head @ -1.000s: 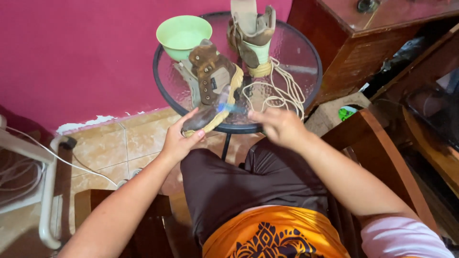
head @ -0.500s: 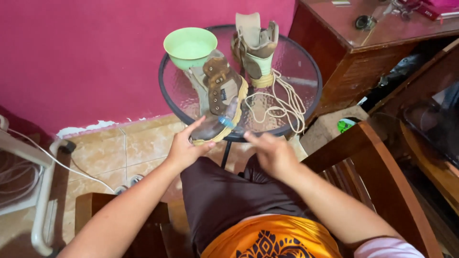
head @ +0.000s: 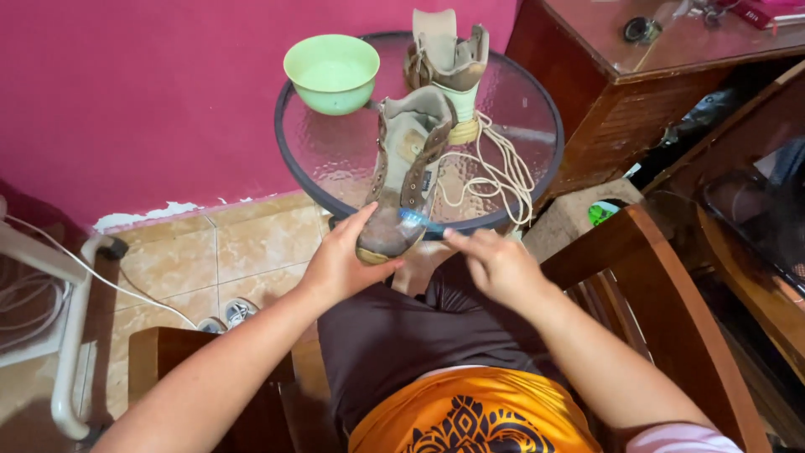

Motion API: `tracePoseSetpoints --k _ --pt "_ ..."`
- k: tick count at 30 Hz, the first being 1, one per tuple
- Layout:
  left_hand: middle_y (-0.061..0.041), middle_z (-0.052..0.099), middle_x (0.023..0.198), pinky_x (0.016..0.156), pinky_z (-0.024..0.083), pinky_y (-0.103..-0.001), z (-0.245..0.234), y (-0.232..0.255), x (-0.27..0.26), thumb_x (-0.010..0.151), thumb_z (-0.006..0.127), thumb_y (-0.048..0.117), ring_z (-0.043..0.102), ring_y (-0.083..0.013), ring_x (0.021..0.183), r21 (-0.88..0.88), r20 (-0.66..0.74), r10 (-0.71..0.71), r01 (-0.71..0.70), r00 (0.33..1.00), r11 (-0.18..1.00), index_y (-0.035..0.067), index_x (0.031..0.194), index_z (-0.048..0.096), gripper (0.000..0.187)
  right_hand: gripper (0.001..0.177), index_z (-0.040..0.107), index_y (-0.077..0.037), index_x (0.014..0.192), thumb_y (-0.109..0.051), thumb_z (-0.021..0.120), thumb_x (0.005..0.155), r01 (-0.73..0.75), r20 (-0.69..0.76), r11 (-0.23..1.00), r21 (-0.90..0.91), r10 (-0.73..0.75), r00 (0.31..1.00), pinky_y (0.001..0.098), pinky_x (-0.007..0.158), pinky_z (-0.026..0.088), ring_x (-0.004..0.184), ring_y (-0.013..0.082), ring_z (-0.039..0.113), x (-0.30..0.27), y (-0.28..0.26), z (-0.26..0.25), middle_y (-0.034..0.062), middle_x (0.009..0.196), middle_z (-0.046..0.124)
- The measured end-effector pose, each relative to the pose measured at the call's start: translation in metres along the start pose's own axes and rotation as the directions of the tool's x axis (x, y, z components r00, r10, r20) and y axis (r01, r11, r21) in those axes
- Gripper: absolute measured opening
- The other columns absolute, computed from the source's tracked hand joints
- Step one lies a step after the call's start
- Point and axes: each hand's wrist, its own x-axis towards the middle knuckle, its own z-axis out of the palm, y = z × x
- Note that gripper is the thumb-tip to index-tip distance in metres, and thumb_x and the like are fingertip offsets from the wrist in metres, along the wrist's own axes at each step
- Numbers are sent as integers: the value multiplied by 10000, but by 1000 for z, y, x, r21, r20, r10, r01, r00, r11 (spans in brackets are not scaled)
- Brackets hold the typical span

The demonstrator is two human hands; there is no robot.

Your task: A person uses a toothbrush and a bowl of cleaning solution to scrub dirt off a tan boot while sitting at a glass table.

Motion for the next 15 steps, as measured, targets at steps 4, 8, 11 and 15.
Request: tracePoseSetpoints --k 4,8,11,15 --pt "-240 614 1327 1061 507 -488 -4 17 5 560 947 473 610 -395 1232 21 98 -247 246 964 969 152 1523 418 1145 410 737 -208 1229 -76 588 870 -37 87 990 -137 50 995 506 633 577 723 382 701 27 -39 -27 127 768 662" --pt "-249 595 1358 1068 500 -502 -7 28 -1 573 942 476 602 -405 1244 35 147 -366 365 919 930 164 1516 361 1151 398 698 -261 1264 -133 547 919 -39 242 985 -168 80 967 538 663 590 755 414 703 37 -58 -37 121 819 673" --pt "-240 588 1381 1074 496 -506 -9 33 5 576 943 473 597 -400 1253 7 137 -390 393 911 920 150 1527 322 1181 401 677 -288 1287 -176 567 917 -24 295 962 -271 106 950 538 676 604 743 391 723 55 -53 -42 97 833 682" --pt "-238 570 1415 1087 488 -509 -5 24 1 537 959 480 577 -402 1277 -24 122 -395 401 911 916 103 1557 252 1297 403 646 -324 1311 -231 548 931 84 340 942 -324 33 940 496 672 611 724 390 723 54 -67 -30 73 901 652"
